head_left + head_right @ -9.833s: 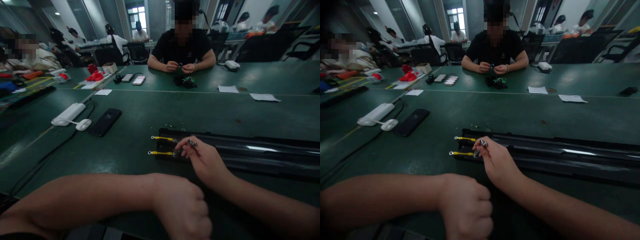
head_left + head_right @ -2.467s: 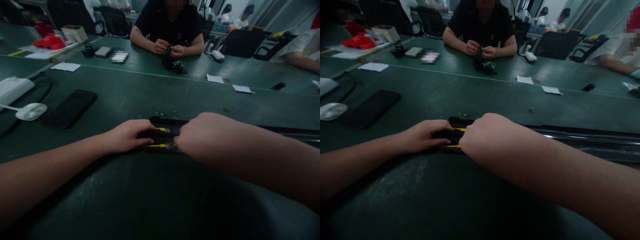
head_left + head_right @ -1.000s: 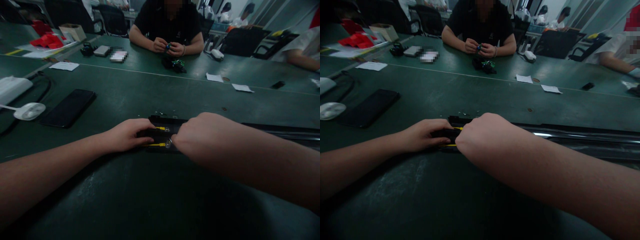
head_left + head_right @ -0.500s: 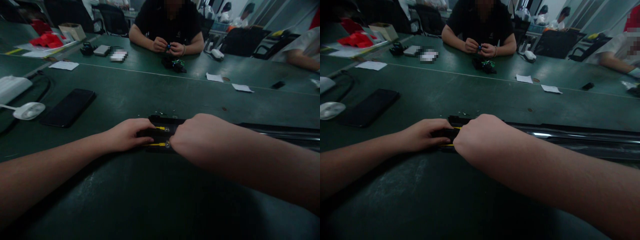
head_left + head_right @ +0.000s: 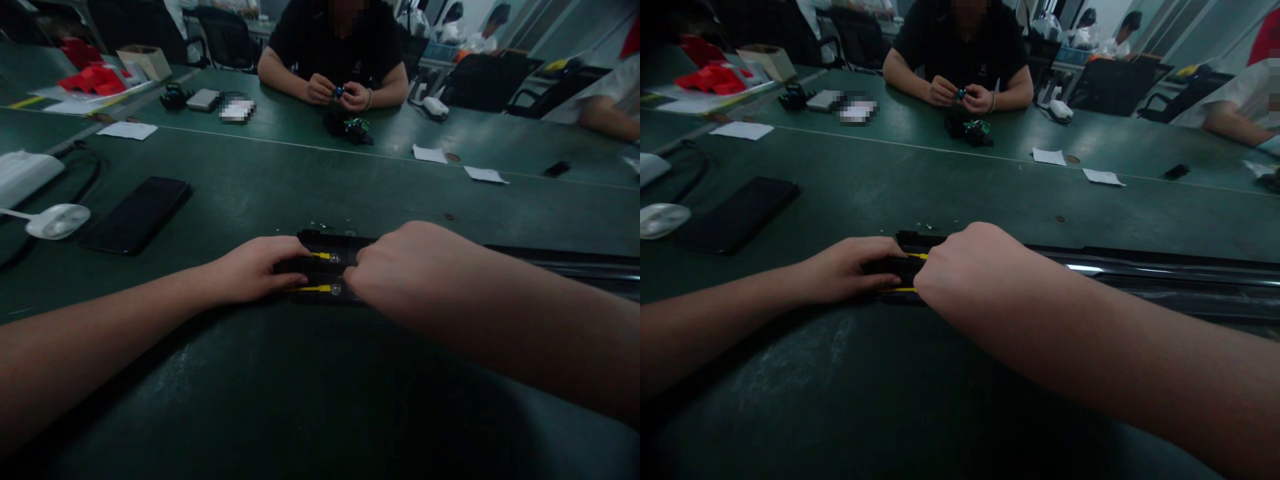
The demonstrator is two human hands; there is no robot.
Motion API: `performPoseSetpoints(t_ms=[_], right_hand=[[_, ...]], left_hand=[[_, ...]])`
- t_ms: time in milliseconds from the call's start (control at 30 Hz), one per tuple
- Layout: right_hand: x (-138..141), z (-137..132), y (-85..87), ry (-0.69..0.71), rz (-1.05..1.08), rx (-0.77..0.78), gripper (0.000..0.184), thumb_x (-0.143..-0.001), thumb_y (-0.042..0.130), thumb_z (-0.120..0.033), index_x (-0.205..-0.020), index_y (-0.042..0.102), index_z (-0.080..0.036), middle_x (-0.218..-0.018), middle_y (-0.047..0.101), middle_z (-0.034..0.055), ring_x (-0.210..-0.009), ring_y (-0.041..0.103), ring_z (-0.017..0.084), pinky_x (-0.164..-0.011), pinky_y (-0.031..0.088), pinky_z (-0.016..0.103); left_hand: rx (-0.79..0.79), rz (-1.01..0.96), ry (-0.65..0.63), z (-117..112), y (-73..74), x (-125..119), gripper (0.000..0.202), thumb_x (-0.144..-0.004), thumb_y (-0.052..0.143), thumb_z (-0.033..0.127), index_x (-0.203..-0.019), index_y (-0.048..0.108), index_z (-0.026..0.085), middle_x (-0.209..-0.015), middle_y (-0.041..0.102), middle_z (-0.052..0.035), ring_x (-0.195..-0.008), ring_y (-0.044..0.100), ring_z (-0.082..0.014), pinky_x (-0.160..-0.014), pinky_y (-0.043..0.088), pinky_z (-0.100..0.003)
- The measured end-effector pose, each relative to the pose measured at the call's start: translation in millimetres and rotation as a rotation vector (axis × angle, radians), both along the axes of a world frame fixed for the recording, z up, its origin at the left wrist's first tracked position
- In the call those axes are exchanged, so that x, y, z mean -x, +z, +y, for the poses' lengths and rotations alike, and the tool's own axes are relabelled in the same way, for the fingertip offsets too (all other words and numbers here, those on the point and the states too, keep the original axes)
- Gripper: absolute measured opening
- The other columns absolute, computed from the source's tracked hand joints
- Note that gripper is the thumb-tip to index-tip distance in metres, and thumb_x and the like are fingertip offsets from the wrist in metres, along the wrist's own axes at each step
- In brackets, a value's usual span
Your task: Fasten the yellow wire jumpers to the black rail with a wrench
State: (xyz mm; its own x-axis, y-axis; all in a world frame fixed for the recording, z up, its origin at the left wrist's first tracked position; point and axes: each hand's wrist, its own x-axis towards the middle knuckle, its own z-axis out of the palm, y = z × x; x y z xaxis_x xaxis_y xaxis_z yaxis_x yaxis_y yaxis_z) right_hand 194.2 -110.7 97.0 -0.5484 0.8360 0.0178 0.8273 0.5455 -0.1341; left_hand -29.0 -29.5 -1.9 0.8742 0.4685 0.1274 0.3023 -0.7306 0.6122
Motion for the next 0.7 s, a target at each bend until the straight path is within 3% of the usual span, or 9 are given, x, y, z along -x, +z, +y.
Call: performPoseSetpoints(t_ms=[67,100,167,200,333,467,600,700], right_hand=[[-11,-2,-0.5,0.108,-0.214,0.027,0.023,-0.062,0.084,-0.009,-0.058,0.067,-0.025,-0.051,0.06,-0.0016,-0.041,0.048,0.015,-0.046,0.022,0.031],[-18,-3,-1.6,0.099,-0.23,0.027,0.017,-0.066,0.081,-0.012,-0.07,0.073,-0.025,-0.057,0.065,0.0001,-0.044,0.053,0.017,-0.045,0.024,0.031],[-32,-5,-5.2,0.019,-0.206,0.114,0.022,-0.077,0.072,-0.015,-0.095,0.077,-0.027,-0.066,0.071,0.0008,-0.048,0.059,0.019,-0.045,0.03,0.03],[-39,-7,-7.3,-0.031,-0.179,0.155,0.022,-0.082,0.066,-0.016,-0.098,0.077,-0.027,-0.069,0.073,0.0012,-0.05,0.062,0.019,-0.046,0.033,0.03],[-55,-11,-11.6,-0.171,0.008,0.196,0.023,-0.087,0.059,-0.021,-0.097,0.079,-0.026,-0.074,0.075,0.0013,-0.06,0.067,0.019,-0.053,0.042,0.029],[-47,-12,-4.5,-0.343,0.129,0.202,0.019,-0.086,0.062,-0.025,-0.086,0.081,-0.024,-0.067,0.07,-0.0002,-0.054,0.06,0.015,-0.054,0.042,0.028],[-28,-10,-0.5,-0.347,0.232,0.26,0.015,-0.085,0.066,-0.025,-0.081,0.08,-0.023,-0.062,0.068,-0.0025,-0.052,0.058,0.013,-0.055,0.041,0.026],[-18,-8,-9.1,-0.319,0.269,0.259,0.017,-0.09,0.065,-0.03,-0.085,0.078,-0.022,-0.066,0.069,-0.0017,-0.056,0.061,0.014,-0.054,0.04,0.026]], left_hand=[[-0.009,-0.007,0.0,0,-0.3,1,0.025,-0.095,0.065,0.024,-0.12,0.065,0.02,-0.113,0.069,-0.0032,-0.101,0.065,-0.0196,-0.088,0.049,-0.032],[-0.012,-0.013,-0.003,-1,-0.4,1,0.025,-0.096,0.065,0.024,-0.12,0.065,0.02,-0.112,0.069,-0.003,-0.101,0.065,-0.0192,-0.088,0.049,-0.031],[-0.013,-0.024,-0.013,-1,-0.5,2,0.024,-0.096,0.065,0.023,-0.12,0.065,0.02,-0.112,0.068,-0.003,-0.101,0.065,-0.0186,-0.088,0.05,-0.031],[-0.012,-0.03,-0.018,-1,-0.4,2,0.023,-0.096,0.065,0.023,-0.119,0.065,0.02,-0.112,0.068,-0.003,-0.101,0.065,-0.0184,-0.088,0.05,-0.03],[-0.007,-0.031,-0.014,-2,0.1,0,0.024,-0.096,0.064,0.023,-0.119,0.065,0.02,-0.113,0.068,-0.0034,-0.101,0.065,-0.0181,-0.09,0.051,-0.03],[-0.028,-0.009,0.002,-1,-0.2,0,0.024,-0.096,0.064,0.024,-0.119,0.065,0.02,-0.111,0.069,-0.0031,-0.1,0.066,-0.0186,-0.091,0.051,-0.031],[-0.028,0.003,-0.003,0,-2.9,3,0.027,-0.097,0.064,0.026,-0.124,0.063,0.021,-0.116,0.068,-0.0034,-0.104,0.065,-0.0191,-0.094,0.051,-0.033],[-0.02,0.002,-0.016,1,-5.5,4,0.03,-0.098,0.063,0.026,-0.128,0.061,0.023,-0.121,0.068,-0.004,-0.109,0.065,-0.0195,-0.097,0.051,-0.034]])
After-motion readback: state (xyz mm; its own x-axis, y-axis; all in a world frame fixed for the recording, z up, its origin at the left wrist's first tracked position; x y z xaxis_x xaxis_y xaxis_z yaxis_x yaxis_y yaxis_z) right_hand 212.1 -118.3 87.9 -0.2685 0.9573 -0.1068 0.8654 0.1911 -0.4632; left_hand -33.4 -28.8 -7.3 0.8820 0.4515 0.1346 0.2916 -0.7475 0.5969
